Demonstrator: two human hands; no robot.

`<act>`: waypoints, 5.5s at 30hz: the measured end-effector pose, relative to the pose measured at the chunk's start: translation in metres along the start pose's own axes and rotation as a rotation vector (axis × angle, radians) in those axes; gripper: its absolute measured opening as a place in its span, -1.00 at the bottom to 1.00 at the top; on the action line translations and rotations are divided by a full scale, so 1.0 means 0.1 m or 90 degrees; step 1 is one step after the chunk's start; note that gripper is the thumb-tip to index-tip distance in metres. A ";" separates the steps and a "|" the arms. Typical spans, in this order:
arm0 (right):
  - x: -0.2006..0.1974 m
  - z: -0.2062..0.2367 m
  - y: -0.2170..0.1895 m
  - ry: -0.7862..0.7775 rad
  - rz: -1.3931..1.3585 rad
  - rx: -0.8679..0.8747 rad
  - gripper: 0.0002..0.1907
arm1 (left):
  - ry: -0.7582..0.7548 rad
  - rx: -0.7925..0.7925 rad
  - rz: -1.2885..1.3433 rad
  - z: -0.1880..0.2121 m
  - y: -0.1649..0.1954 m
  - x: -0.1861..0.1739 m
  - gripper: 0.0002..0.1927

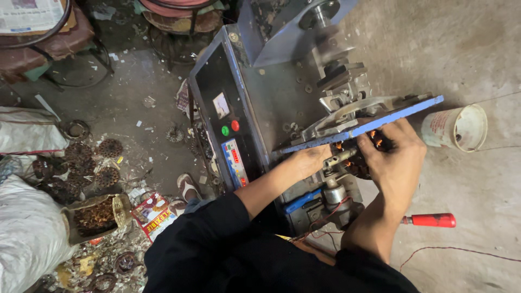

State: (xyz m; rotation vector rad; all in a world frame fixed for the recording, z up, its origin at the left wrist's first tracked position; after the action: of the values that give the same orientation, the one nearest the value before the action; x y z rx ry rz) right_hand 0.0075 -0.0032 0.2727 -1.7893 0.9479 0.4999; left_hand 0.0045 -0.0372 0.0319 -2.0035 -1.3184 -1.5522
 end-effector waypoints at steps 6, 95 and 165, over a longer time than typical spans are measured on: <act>-0.01 0.00 0.04 -0.001 -0.001 0.020 -0.67 | 0.212 -0.190 -0.132 0.04 -0.18 -0.04 -0.34; 0.16 0.79 0.81 0.136 -0.074 -0.103 -0.69 | 0.165 0.157 -0.988 0.52 0.62 0.62 -0.15; -0.13 0.09 0.27 -0.022 -0.042 0.012 -0.76 | 0.500 -0.119 -1.362 1.99 1.55 -1.41 -0.45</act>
State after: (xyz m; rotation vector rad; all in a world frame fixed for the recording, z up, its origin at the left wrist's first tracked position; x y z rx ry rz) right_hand -0.0208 0.0049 0.2618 -1.7830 0.8649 0.4777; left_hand 0.2484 -0.0522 -0.1217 1.0248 -2.7569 -2.3542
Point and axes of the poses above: each hand's wrist, its own z-axis away from the middle knuckle, its own x-axis out of the palm, y = z × x, the point moved 7 cm from there along -z, towards the middle knuckle, and after that the axes turned 15 degrees about -z, right-handed, at the moved point
